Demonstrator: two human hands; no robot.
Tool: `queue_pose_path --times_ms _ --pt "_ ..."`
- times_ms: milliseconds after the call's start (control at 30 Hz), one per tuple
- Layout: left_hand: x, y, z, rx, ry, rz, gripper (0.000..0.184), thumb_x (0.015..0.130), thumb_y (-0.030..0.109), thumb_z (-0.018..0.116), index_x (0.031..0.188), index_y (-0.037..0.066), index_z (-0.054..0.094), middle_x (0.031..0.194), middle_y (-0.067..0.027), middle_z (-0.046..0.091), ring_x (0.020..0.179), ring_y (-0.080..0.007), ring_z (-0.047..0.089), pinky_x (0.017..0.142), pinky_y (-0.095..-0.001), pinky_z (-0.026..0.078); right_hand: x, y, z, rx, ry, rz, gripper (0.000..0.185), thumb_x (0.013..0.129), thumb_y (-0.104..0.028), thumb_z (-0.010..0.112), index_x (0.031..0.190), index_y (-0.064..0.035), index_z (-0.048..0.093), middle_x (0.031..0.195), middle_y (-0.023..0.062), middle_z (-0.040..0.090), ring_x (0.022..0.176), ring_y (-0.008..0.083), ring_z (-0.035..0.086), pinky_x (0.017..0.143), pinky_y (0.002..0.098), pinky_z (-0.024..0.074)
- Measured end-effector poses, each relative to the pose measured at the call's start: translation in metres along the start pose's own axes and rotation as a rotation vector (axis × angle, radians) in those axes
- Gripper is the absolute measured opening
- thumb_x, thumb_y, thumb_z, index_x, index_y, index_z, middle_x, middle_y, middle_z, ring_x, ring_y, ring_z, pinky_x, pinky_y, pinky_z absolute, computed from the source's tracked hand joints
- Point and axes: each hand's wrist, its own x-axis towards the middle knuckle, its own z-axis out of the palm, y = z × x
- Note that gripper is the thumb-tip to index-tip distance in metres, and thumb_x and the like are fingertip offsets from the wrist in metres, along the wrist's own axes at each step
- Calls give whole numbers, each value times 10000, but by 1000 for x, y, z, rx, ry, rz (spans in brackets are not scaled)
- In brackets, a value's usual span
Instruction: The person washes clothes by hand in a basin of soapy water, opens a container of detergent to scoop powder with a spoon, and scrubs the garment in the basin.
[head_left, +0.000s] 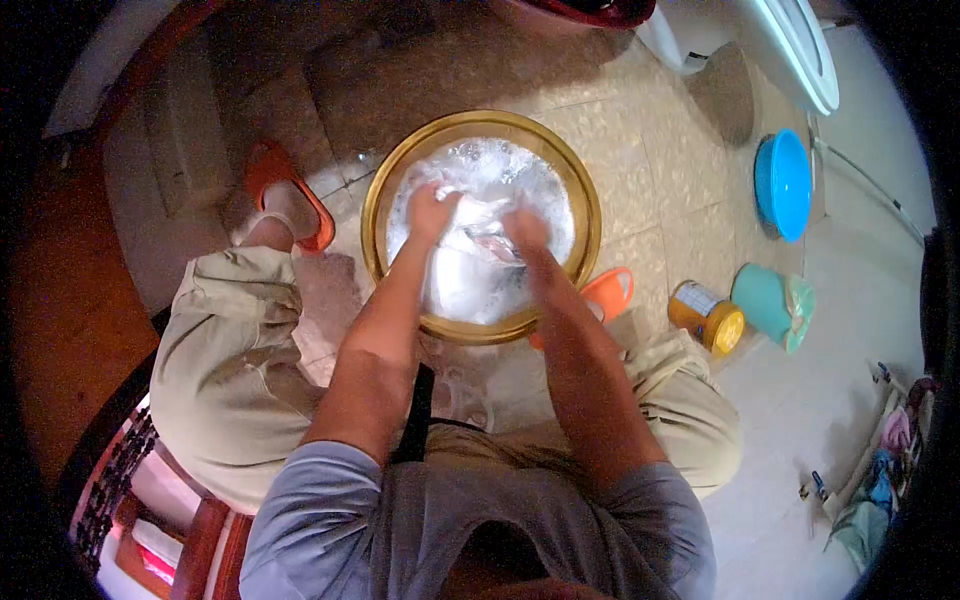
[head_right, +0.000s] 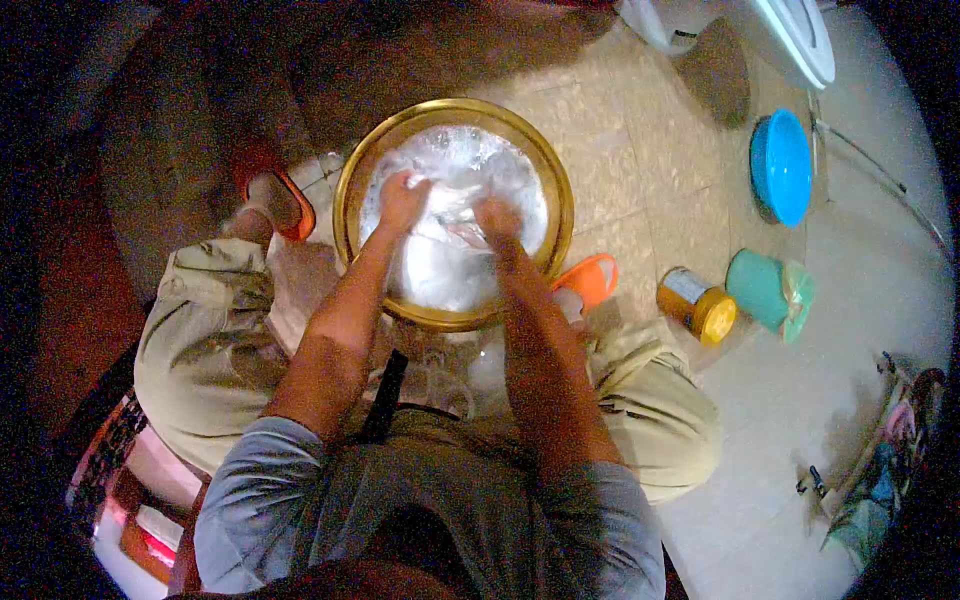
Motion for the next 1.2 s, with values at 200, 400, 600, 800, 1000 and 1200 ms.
queue_pose_path --times_ms 200,400,600,800,1000,1200 --pt "-6 10 22 -1388 -119 -170 774 764 323 668 1399 171 252 1313 -118 391 1072 -282 491 791 -442 475 -39 -60 6 440 410 -551 224 694 -162 635 888 -60 591 876 168 582 874 375 565 787 437 457" --pt "-24 -8 58 -1298 -37 143 334 817 219 529 1130 103 515 945 -81 571 858 -207 534 780 -361 465 -80 -114 -31 465 199 -429 196 727 -213 640 855 -69 606 992 154 547 905 358 553 747 409 465" --pt "-43 35 33 -1151 147 -85 204 746 86 454 881 106 605 867 -102 533 849 -240 504 748 -410 462 -4 -32 -48 147 502 -233 253 791 -273 558 862 -37 613 968 203 583 828 382 592 713 458 488" --pt "-28 15 13 411 571 451 267 837 211 522 1084 179 618 1311 -157 345 1109 -348 435 871 -443 418 -38 -8 -24 -176 437 -397 622 675 -414 695 1177 -86 529 1112 154 549 956 332 579 785 437 484" --pt "2 -1 6 -182 -80 76 411 834 280 562 1220 154 493 1311 -144 395 1170 -286 423 881 -440 416 15 14 22 365 345 165 445 669 -274 679 1057 -78 582 1026 229 568 983 323 561 806 446 459" --pt "-13 41 3 -1435 -268 -118 368 824 260 589 1161 156 482 985 -93 573 856 -234 576 694 -370 507 -69 -79 -39 317 312 -683 299 607 -161 638 899 -94 635 957 181 552 880 346 570 737 410 489"
